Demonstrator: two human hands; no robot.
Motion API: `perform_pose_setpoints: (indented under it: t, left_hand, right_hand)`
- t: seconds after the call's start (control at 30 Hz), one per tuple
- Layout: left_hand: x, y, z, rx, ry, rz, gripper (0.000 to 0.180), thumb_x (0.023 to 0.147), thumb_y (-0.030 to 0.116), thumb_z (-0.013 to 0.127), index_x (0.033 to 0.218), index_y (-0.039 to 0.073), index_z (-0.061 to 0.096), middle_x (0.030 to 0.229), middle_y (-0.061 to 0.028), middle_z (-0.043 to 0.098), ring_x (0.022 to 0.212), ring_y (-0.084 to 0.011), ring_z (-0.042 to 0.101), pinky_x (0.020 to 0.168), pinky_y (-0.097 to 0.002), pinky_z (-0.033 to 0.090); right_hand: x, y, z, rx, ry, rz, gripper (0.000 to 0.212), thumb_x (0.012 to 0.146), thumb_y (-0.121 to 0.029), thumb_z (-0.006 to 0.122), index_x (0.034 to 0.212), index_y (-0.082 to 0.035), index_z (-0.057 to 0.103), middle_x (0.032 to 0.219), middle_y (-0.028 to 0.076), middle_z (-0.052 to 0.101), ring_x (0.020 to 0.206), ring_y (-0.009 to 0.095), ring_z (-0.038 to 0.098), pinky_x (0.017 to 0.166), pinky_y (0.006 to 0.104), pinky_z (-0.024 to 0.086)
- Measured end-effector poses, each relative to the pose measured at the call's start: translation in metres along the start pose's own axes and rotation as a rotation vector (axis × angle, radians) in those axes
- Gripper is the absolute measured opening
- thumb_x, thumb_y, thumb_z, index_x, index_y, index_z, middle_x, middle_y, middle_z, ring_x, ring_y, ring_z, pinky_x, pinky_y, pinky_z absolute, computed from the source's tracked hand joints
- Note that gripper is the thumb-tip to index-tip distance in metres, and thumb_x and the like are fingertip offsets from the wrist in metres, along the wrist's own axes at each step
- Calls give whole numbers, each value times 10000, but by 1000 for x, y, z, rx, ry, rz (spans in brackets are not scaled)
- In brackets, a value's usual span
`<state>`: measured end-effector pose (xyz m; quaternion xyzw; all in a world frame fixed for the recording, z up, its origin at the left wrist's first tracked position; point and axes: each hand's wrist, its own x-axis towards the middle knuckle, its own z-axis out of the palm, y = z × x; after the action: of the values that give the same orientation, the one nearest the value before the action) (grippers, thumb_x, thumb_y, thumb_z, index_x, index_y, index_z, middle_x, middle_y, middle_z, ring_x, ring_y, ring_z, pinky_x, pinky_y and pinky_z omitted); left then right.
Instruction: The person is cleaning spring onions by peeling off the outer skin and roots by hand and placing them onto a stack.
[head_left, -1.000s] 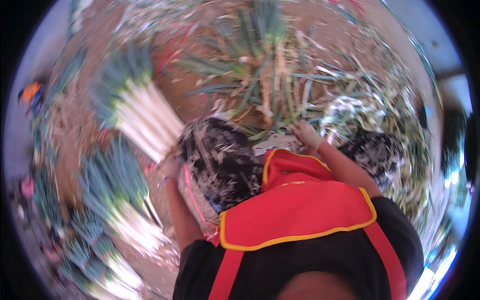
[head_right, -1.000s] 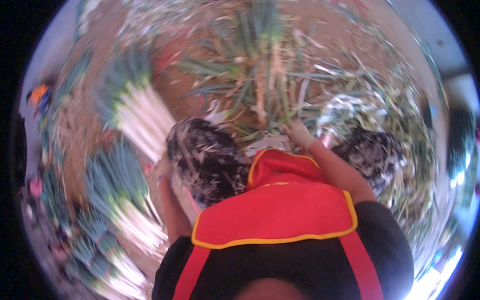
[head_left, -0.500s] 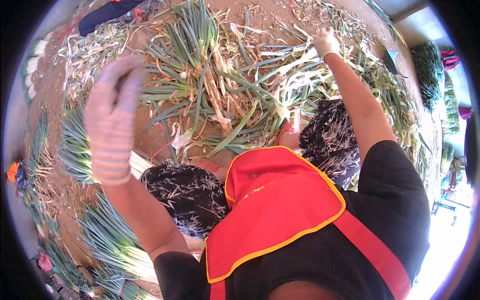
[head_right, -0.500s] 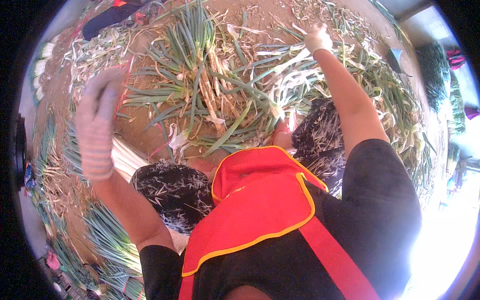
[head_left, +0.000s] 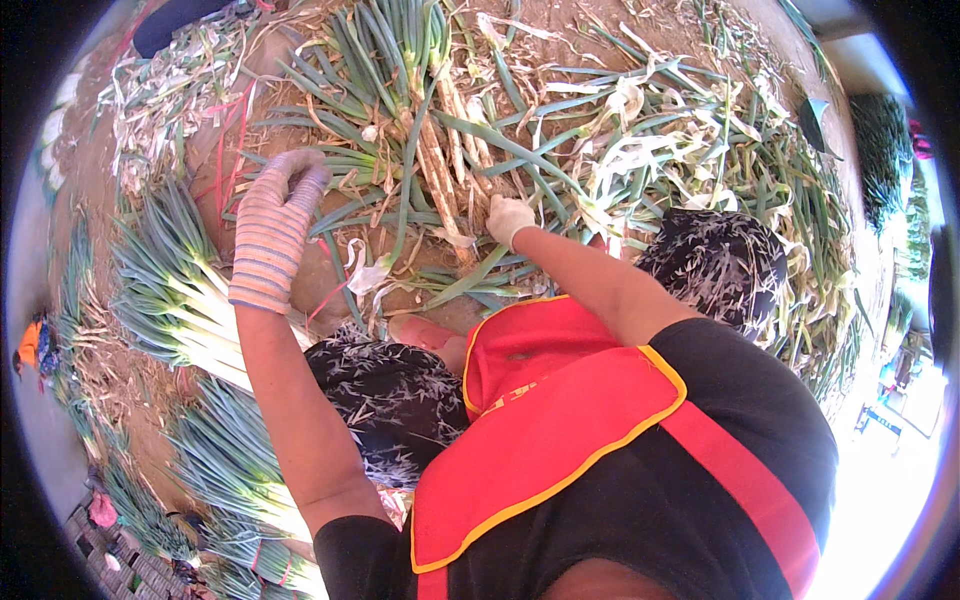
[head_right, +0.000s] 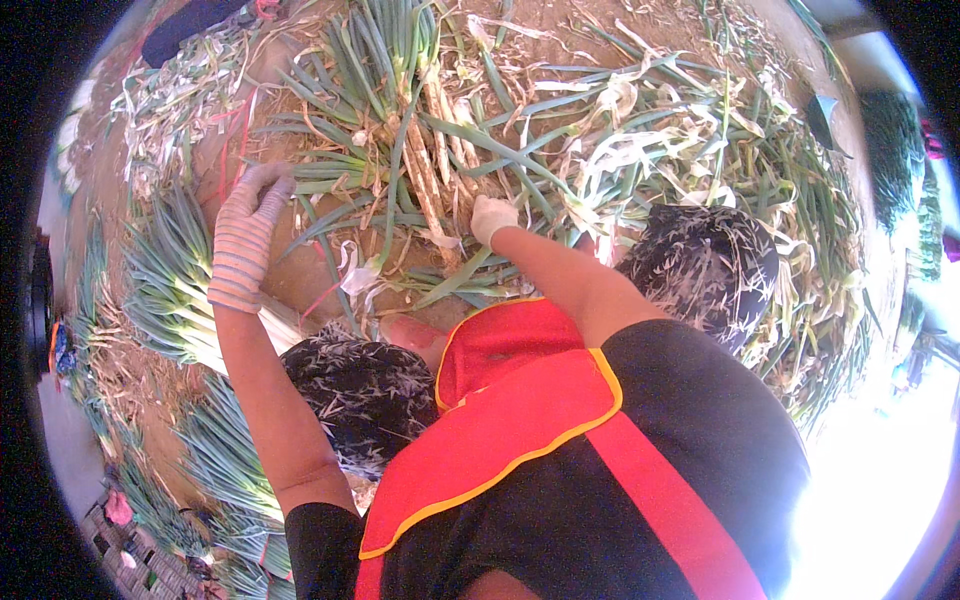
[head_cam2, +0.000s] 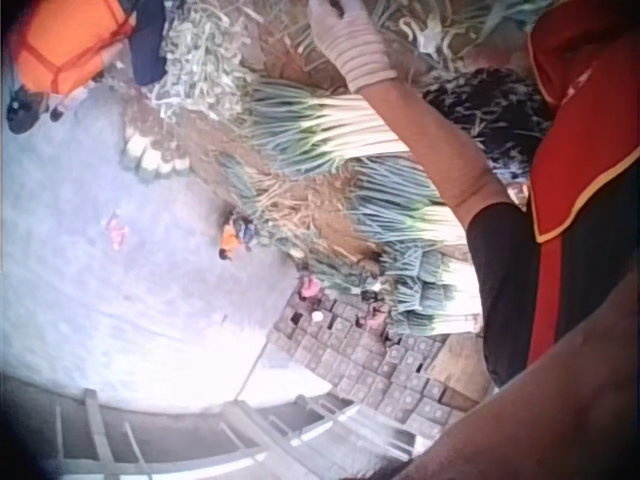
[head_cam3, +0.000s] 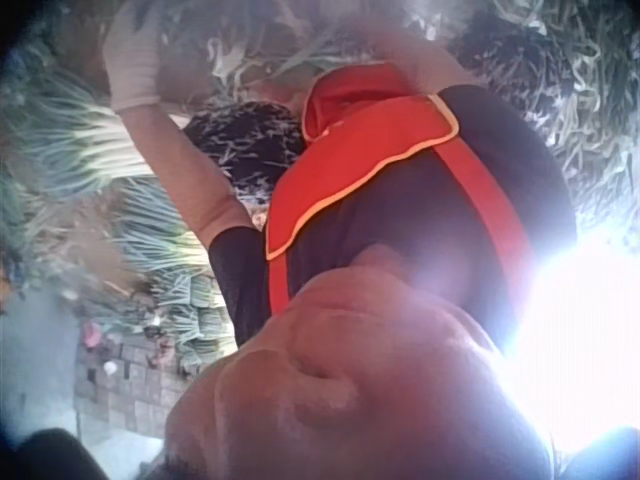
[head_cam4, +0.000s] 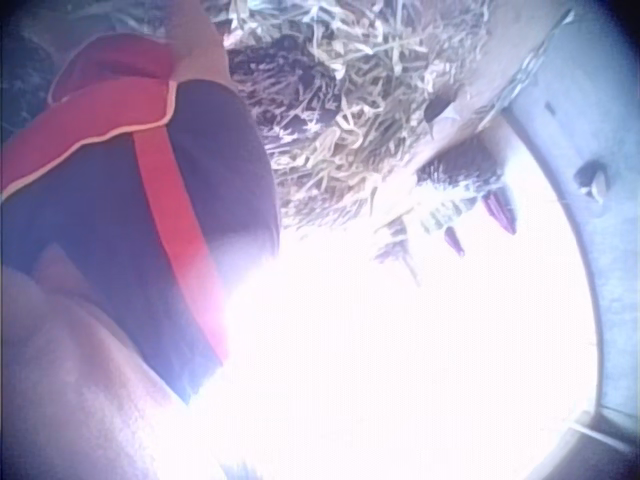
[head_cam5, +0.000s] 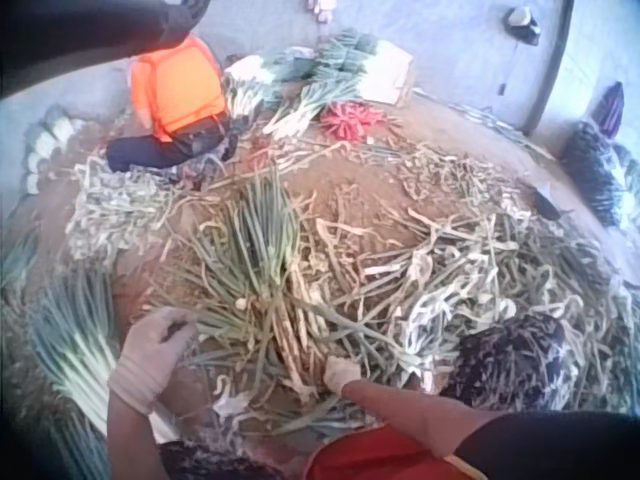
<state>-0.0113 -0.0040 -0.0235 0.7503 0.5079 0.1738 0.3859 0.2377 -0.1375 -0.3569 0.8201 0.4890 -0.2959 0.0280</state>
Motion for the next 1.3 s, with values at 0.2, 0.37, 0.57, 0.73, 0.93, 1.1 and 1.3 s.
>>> perform_pose_setpoints:
  t: [0.2,0.37,0.57,0.73,0.93,1.1,1.3]
  left_hand:
    - [9,-15,3,-10,28,82,264,891,193,657,1089,18,655,975,-96,670,872,-168,614,824,-294,484]
    - [9,-16,-3,-46,22,44,257,907,197,645,1102,31,656,990,-84,665,902,-158,605,846,-296,474]
    - [-1,-31,-10,-67,58,17,254,897,209,652,1083,37,661,925,-75,669,849,-149,597,804,-289,479]
    - [0,-30,-15,-38,56,35,298,888,263,646,1081,36,665,937,-115,686,869,-194,623,820,-317,482]
    - [4,-33,-14,5,22,18,317,916,296,614,1123,60,655,955,-81,671,852,-160,611,779,-299,484]
    - [14,-70,2,-109,-11,52,324,881,331,629,1063,72,697,979,-146,682,897,-246,634,847,-345,485]
    - [1,-26,11,-824,-307,-56,472,910,380,622,1247,52,577,1166,-71,635,1054,-207,595,902,-349,478]
  right_hand:
    - [14,2,-6,85,-68,61,296,852,-182,520,1096,-36,602,1121,199,658,1091,329,626,917,425,495]
    - [26,20,-13,-523,-49,-524,195,858,-159,553,953,-71,698,1012,197,669,1000,362,632,875,393,512]
    - [-38,-2,-126,1084,-164,-147,221,868,-166,644,1016,-1,639,798,41,616,689,141,601,619,281,474]
    - [-95,-1,-168,1291,-229,-450,238,868,-121,628,1078,-18,670,880,62,648,724,143,617,637,276,503]
    - [-200,-10,-216,1137,-342,-435,310,922,-122,537,1149,71,622,997,200,679,925,203,669,814,286,534]
    - [-321,-23,-312,1347,-390,-325,477,807,-306,626,1093,65,533,834,132,628,630,178,628,525,278,523]
    - [-361,-9,-319,1367,-554,-356,357,690,-103,629,1002,34,524,718,75,545,579,160,520,512,259,419]
